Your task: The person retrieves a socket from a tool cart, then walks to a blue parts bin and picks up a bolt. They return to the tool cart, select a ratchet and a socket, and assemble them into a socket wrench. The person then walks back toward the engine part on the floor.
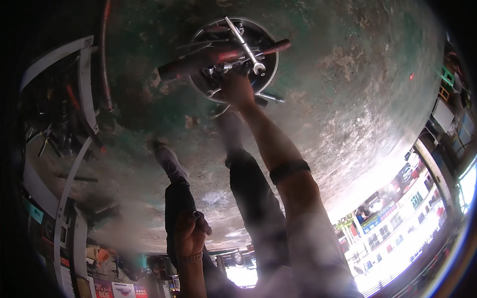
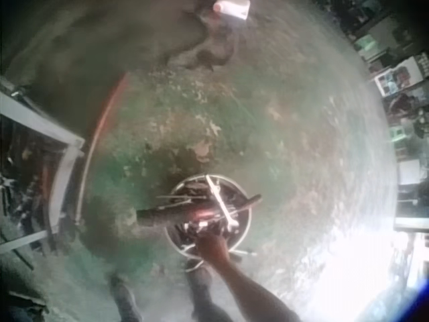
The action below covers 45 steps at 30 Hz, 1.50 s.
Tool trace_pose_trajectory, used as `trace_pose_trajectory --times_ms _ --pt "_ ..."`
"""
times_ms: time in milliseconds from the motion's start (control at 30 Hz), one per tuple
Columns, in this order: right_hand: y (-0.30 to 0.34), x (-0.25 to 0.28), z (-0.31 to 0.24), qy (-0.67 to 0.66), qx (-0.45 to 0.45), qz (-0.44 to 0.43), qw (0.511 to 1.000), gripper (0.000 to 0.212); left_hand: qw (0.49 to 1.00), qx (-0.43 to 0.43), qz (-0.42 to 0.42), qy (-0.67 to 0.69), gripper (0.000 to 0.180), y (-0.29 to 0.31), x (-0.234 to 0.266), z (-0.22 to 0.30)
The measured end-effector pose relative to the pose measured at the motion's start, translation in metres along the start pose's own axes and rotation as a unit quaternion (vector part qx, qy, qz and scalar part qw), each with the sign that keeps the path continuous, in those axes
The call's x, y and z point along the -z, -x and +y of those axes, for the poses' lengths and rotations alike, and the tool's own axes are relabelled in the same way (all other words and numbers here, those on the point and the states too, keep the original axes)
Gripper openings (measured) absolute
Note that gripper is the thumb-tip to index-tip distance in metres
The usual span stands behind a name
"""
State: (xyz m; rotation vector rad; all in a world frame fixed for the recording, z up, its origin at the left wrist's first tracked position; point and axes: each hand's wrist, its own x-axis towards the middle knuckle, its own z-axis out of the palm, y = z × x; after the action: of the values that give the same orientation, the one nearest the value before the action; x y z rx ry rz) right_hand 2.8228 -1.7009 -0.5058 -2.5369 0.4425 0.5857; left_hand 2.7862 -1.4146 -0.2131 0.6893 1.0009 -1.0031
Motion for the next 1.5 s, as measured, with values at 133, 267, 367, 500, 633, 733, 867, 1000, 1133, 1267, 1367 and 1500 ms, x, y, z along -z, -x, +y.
trace_pose_trajectory --times_ms 133,267,367,500,633,733,867,1000,1133,1267,1367,1500 --pt "-0.003 0.000 0.008 0.093 -0.038 -0.040 0.994 0.025 1.000 -0.002 0.004 -0.003 0.017 0.000 0.000 -0.001" --pt "-0.002 0.006 0.015 0.154 -0.005 0.005 0.988 0.023 1.000 -0.009 0.012 -0.015 0.018 -0.002 0.001 -0.003" --pt "-0.007 0.016 0.008 0.146 0.005 0.022 0.989 0.020 0.999 -0.018 0.007 -0.028 0.018 -0.003 0.002 -0.003" --pt "-0.021 0.031 -0.021 -0.267 -0.197 0.107 0.937 0.016 0.998 -0.018 0.038 -0.051 0.018 -0.004 0.002 -0.004" --pt "-0.037 0.046 -0.046 -0.150 -0.045 0.226 0.961 0.022 0.997 -0.030 0.037 -0.059 0.017 -0.005 -0.001 -0.004" --pt "-0.044 0.051 -0.054 -0.057 -0.038 0.199 0.978 0.031 0.996 -0.027 0.064 -0.056 0.016 -0.004 -0.004 -0.004" --pt "-0.043 0.050 -0.051 -0.009 -0.020 0.188 0.982 0.040 0.995 -0.022 0.069 -0.068 0.016 -0.002 0.001 -0.006" --pt "-0.052 0.052 -0.035 -0.021 0.057 0.189 0.980 0.042 0.990 -0.010 0.097 -0.099 0.017 -0.005 0.013 -0.008" --pt "-0.070 0.062 -0.017 -0.055 0.042 0.018 0.997 0.033 0.981 -0.021 0.105 -0.160 0.017 -0.001 0.015 -0.011" --pt "-0.069 0.070 -0.016 -0.047 0.038 -0.016 0.998 0.028 0.993 -0.017 0.075 -0.087 0.017 -0.002 0.010 -0.016" --pt "-0.065 0.072 -0.020 -0.102 -0.024 -0.036 0.994 0.024 0.988 -0.012 0.100 -0.115 0.018 -0.003 0.009 -0.016" --pt "-0.057 0.072 -0.023 -0.110 -0.027 -0.024 0.993 0.024 0.988 -0.007 0.094 -0.120 0.018 -0.003 0.009 -0.014"
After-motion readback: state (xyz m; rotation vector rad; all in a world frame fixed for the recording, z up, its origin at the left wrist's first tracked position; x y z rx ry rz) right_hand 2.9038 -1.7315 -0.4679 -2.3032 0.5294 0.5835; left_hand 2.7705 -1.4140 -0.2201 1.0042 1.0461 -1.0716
